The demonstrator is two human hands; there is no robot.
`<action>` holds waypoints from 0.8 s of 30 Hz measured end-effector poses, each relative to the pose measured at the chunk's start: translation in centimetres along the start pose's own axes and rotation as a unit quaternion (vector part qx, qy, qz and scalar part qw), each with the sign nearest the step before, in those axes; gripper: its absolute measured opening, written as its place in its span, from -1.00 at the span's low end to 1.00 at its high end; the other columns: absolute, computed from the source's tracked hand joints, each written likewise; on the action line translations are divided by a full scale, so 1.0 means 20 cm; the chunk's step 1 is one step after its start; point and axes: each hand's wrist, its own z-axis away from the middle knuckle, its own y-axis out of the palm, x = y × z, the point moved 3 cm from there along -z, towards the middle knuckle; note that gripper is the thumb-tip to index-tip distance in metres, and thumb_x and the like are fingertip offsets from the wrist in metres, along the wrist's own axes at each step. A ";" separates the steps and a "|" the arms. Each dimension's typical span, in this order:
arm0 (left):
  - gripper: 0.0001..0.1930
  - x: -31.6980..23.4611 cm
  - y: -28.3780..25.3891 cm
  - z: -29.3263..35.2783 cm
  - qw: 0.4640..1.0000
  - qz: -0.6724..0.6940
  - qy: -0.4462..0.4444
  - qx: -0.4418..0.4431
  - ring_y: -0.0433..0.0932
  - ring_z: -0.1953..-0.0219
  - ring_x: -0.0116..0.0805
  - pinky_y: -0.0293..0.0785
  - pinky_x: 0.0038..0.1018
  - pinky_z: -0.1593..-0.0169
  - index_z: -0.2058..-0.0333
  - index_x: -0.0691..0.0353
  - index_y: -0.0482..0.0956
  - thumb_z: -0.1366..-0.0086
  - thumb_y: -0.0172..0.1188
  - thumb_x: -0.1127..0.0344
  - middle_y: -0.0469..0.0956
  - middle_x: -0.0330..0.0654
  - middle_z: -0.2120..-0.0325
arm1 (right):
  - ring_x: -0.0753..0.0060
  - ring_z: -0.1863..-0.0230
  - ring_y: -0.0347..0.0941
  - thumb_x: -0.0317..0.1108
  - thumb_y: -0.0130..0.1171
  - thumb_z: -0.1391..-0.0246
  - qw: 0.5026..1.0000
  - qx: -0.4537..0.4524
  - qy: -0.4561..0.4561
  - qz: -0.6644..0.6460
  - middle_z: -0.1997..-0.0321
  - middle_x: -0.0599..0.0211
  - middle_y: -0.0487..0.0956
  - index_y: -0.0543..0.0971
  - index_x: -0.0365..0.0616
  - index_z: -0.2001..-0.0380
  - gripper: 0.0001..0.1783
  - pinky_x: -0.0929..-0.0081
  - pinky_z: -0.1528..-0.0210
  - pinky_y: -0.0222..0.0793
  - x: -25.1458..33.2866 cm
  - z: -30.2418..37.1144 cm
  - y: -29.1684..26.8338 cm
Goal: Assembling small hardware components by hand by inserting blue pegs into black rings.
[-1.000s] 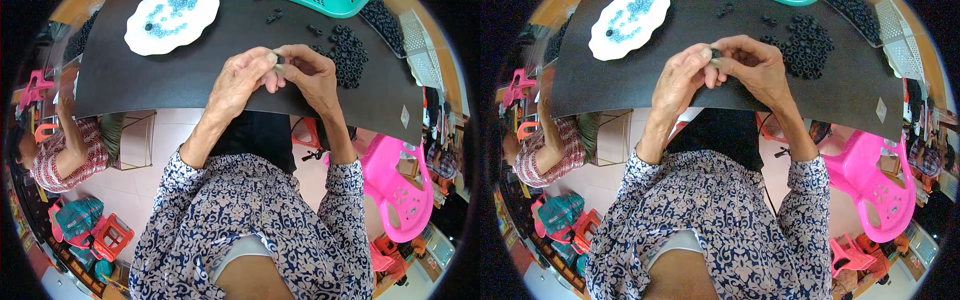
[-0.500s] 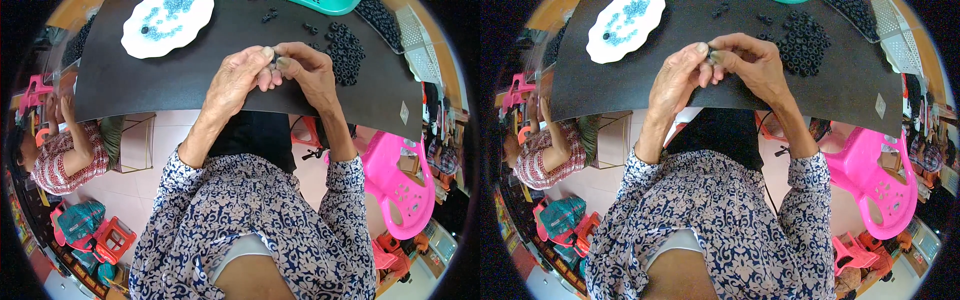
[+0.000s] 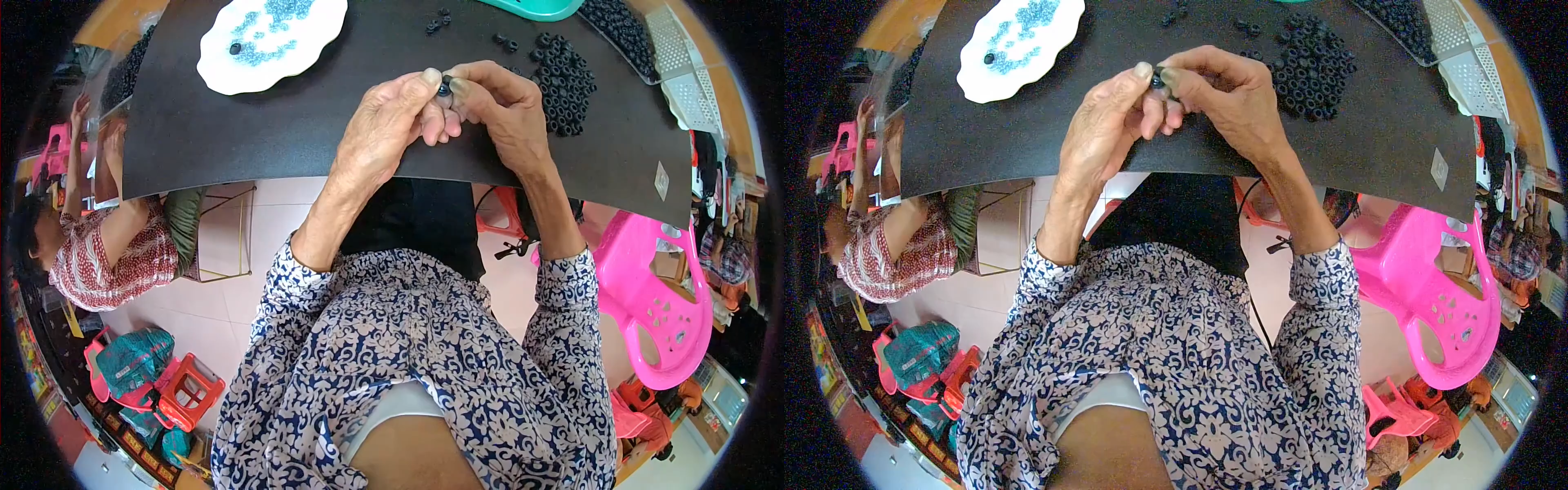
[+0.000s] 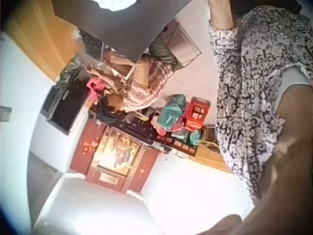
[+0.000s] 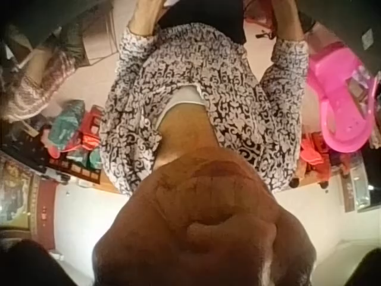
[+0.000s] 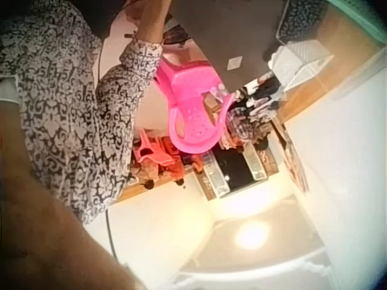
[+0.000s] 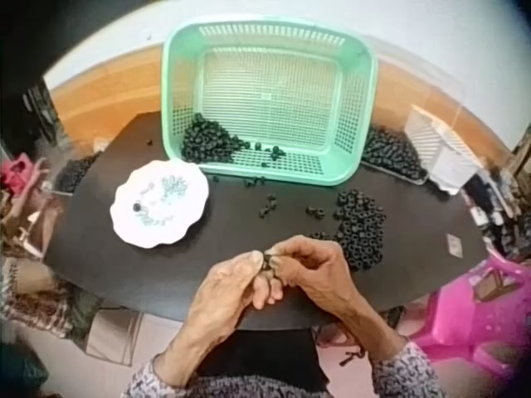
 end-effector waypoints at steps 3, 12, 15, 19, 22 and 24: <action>-0.57 -0.02 0.03 0.01 1.000 -0.002 -0.017 -0.017 0.51 0.47 -0.45 0.43 -0.59 0.36 0.29 0.42 0.52 -0.41 -0.03 0.06 0.41 -0.25 0.69 | 0.77 0.49 0.29 -0.34 0.17 -0.16 1.000 -0.024 -0.010 0.017 0.49 0.54 0.50 0.61 -0.22 0.21 -0.80 0.75 0.46 0.15 0.00 0.01 -0.02; -0.60 0.00 0.06 0.03 0.999 -0.028 -0.011 -0.012 0.53 0.46 -0.43 0.45 -0.58 0.33 0.33 0.39 0.49 -0.43 -0.08 0.10 0.42 -0.25 0.68 | 0.78 0.48 0.28 -0.38 0.16 -0.16 1.000 -0.016 -0.015 -0.012 0.48 0.55 0.50 0.60 -0.22 0.25 -0.85 0.77 0.46 0.14 0.00 0.04 -0.04; -0.60 0.01 0.09 0.03 1.000 0.000 0.017 -0.013 0.53 0.44 -0.42 0.46 -0.57 0.31 0.36 0.36 0.48 -0.44 -0.11 0.10 0.43 -0.25 0.68 | 0.80 0.48 0.27 -0.42 0.15 -0.15 1.000 -0.016 -0.014 -0.008 0.48 0.55 0.50 0.59 -0.23 0.26 -0.86 0.78 0.45 0.14 0.02 0.05 -0.05; -0.61 0.00 0.09 0.03 1.000 -0.015 0.015 -0.020 0.53 0.41 -0.41 0.47 -0.56 0.25 0.37 0.35 0.46 -0.45 -0.14 0.13 0.43 -0.24 0.67 | 0.80 0.46 0.29 -0.46 0.14 -0.14 1.000 -0.010 -0.014 -0.015 0.48 0.54 0.49 0.59 -0.26 0.21 -0.83 0.79 0.43 0.18 0.03 0.06 -0.06; -0.63 -0.01 0.09 0.03 1.000 0.002 0.010 -0.027 0.52 0.41 -0.41 0.47 -0.55 0.23 0.39 0.34 0.46 -0.45 -0.15 0.16 0.43 -0.24 0.67 | 0.75 0.46 0.31 -0.51 0.16 -0.11 0.999 -0.006 -0.043 0.003 0.41 0.50 0.50 0.57 -0.29 0.15 -0.78 0.77 0.36 0.27 0.00 0.06 -0.06; -0.64 -0.01 0.09 0.03 0.999 0.015 0.006 -0.027 0.52 0.41 -0.41 0.47 -0.54 0.22 0.39 0.33 0.45 -0.45 -0.15 0.17 0.43 -0.23 0.67 | 0.72 0.46 0.32 -0.55 0.16 -0.09 0.997 0.006 -0.075 0.007 0.36 0.47 0.50 0.56 -0.30 0.12 -0.75 0.75 0.31 0.32 0.00 0.07 -0.05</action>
